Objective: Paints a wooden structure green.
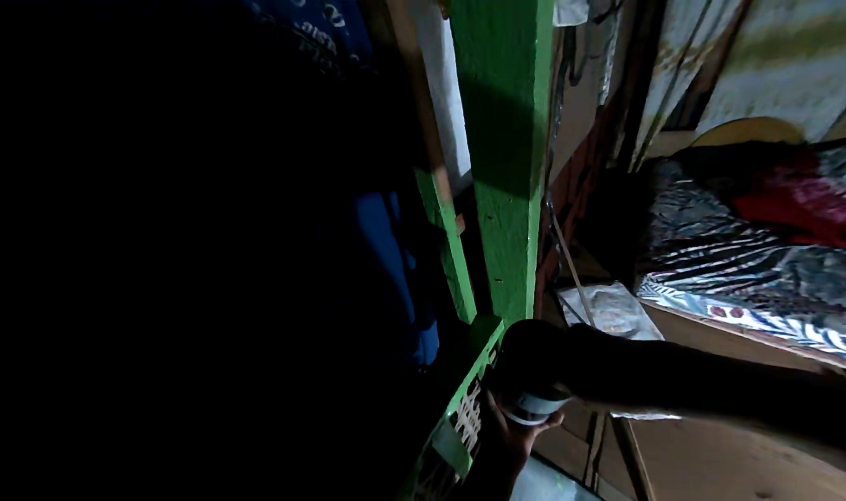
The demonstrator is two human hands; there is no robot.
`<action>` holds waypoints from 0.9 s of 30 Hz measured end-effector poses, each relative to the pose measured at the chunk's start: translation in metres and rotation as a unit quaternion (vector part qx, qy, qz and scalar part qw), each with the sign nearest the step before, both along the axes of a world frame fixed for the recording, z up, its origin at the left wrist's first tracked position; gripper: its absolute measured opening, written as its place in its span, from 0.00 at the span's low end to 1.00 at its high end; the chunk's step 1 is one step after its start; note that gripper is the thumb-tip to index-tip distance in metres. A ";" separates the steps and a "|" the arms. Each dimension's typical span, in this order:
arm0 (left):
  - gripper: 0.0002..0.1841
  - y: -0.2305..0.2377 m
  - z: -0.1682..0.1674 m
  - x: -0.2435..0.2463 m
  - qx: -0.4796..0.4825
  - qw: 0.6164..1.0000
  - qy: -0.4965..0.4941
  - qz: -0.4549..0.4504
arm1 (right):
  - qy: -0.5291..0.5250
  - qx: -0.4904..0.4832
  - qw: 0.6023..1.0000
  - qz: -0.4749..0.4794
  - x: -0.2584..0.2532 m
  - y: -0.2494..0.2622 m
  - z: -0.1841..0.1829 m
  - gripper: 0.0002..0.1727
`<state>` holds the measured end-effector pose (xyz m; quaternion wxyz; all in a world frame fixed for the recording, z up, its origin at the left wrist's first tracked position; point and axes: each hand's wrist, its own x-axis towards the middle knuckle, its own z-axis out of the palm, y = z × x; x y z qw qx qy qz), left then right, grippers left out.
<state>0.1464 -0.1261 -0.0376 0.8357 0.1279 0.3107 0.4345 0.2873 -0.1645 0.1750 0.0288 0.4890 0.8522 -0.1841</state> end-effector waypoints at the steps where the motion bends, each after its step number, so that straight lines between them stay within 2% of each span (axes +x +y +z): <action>1: 0.36 0.001 -0.001 0.000 0.002 1.000 -0.007 0.000 | 0.013 0.009 1.000 -0.005 0.004 -0.001 0.002 0.15; 5: 0.37 0.015 0.008 -0.001 0.037 0.999 -0.021 0.010 | 0.047 0.125 0.991 0.008 0.023 0.008 0.008 0.13; 9: 0.41 0.031 0.028 -0.005 0.066 0.997 -0.036 0.010 | -0.050 0.186 0.981 0.008 0.027 0.008 0.041 0.13; 11: 0.43 0.043 0.033 -0.008 0.068 0.997 -0.036 0.005 | -0.097 0.294 0.949 0.057 0.043 0.028 0.030 0.08; 12: 0.44 0.048 0.035 -0.011 0.067 0.997 -0.036 0.004 | -0.077 0.369 0.922 0.091 0.059 0.046 0.011 0.08; 13: 0.45 0.053 0.037 -0.013 0.067 0.997 -0.038 0.002 | -0.004 0.473 0.871 0.136 0.082 0.078 -0.021 0.11; 14: 0.45 0.058 0.038 -0.015 0.068 0.997 -0.042 0.001 | 0.015 0.496 0.857 0.141 0.093 0.098 -0.036 0.13; 18: 0.44 0.071 0.048 -0.022 0.066 0.998 -0.023 -0.004 | -0.024 0.452 0.887 0.086 0.090 0.111 -0.027 0.12; 21: 0.45 0.079 0.046 -0.027 0.064 0.997 -0.028 -0.018 | -0.019 0.445 0.892 0.073 0.087 0.120 -0.025 0.09; 27: 0.42 0.095 0.045 -0.035 0.061 0.997 -0.044 -0.008 | -0.014 0.455 0.890 0.039 0.083 0.104 -0.028 0.11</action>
